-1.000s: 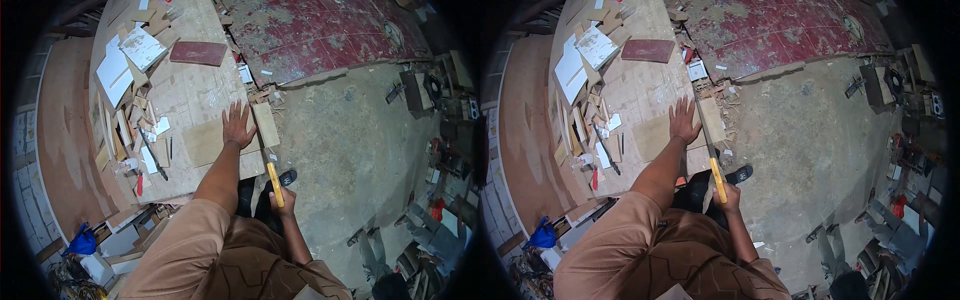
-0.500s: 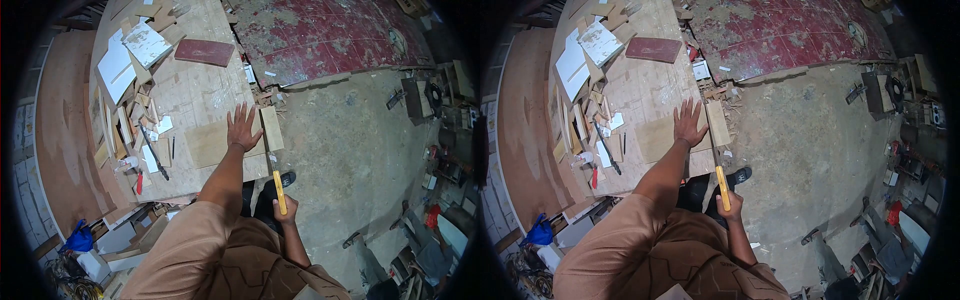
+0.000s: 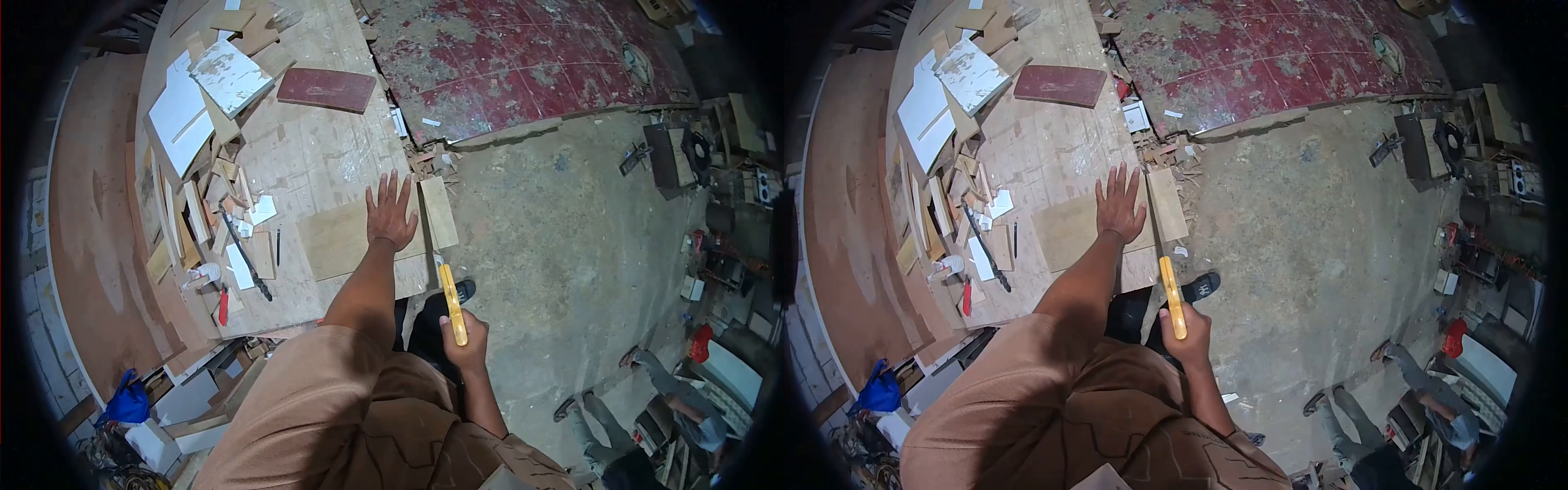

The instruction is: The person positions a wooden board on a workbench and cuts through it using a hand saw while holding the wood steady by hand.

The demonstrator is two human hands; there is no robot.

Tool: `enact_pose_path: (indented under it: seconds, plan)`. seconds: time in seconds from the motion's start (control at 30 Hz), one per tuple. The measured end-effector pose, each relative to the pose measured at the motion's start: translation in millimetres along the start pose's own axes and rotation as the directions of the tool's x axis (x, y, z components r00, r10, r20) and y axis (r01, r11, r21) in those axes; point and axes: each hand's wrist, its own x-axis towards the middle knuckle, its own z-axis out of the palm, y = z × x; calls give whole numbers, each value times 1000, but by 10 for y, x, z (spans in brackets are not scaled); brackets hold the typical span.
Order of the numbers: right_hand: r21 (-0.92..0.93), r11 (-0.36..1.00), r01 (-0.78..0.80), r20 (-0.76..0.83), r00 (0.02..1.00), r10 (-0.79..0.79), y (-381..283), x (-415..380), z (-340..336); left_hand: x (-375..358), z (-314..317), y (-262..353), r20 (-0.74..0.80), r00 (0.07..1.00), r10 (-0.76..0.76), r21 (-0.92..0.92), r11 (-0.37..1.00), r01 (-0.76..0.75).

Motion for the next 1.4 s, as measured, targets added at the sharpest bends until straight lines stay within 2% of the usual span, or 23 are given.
enact_pose_path:
  seconds: [0.07, 0.13, 0.27, 0.37, 0.53, 0.6, 0.7, 0.77, 0.8, 0.83, 0.87, 0.93, 1.03, 1.13, 1.2, 1.27, 1.33, 1.4]
  plan:
    - [-51, 999, 18, -7, 1000, -18, -190, -25, 3, 8, -18, -17, -1, 1000, -4, -9, 1000, 4]
    - [-49, 998, -26, 16, 1000, 27, -289, -135, -46, 2, -6, -11, 12, 1000, -1, 3, 1000, 1]
    - [-69, 998, -14, -39, 999, 11, -181, -225, -68, -1, -3, -27, -19, 1000, 10, -58, 998, -11]
    - [-72, 997, -32, -28, 999, 30, -233, -104, -18, 12, -70, -21, 55, 998, 12, -37, 999, -10]
    - [-106, 993, 46, -42, 998, -50, 202, 604, 362, 34, -26, -39, 38, 999, 15, -32, 999, -14]
    - [-13, 994, 111, -7, 994, -111, 336, 836, 495, 24, -51, -19, 55, 998, 14, -10, 1000, -13]
    - [-63, 985, 158, -39, 986, -161, 365, 671, 489, -7, -73, 4, 108, 994, -5, -13, 1000, 6]
    - [-104, 989, 107, -41, 993, -112, 309, 307, 373, 33, -83, -14, 98, 995, -7, -25, 1000, 10]
    - [-64, 998, 23, -31, 999, -25, 309, 77, 292, 49, -88, -19, 99, 995, -3, -26, 1000, 6]
    - [-132, 991, -4, 2, 1000, 4, 438, -177, 193, 43, -91, -21, 90, 996, -3, -30, 1000, 6]
    - [-136, 991, -12, -2, 1000, 12, 414, -321, 120, 24, -88, -13, 80, 997, -2, -35, 999, 5]
    - [-111, 984, -137, -31, 990, 135, 262, -442, -11, 13, -41, -26, 54, 999, 6, -52, 999, -4]
    - [-156, 984, -88, 10, 996, 91, 148, -229, -72, 43, -49, -3, 36, 999, 9, -52, 999, -8]
    - [-122, 986, -115, -5, 993, 116, 529, -66, 42, -2, -30, 2, 42, 999, 9, -39, 999, -7]
    - [-75, 996, -53, 14, 998, 54, 459, 138, 168, 50, -28, -15, 18, 1000, 14, -31, 999, -13]
    - [-60, 986, 153, -51, 986, -156, 397, 304, 449, 16, -18, -10, 3, 1000, 23, -21, 1000, -23]
    - [-42, 999, 10, -81, 997, -13, 206, 358, 617, 20, 11, -11, 2, 1000, 18, -7, 1000, -18]
    - [-30, 999, 16, -91, 996, -19, 60, 332, 542, -20, 13, -12, 14, 1000, 21, -5, 1000, -21]
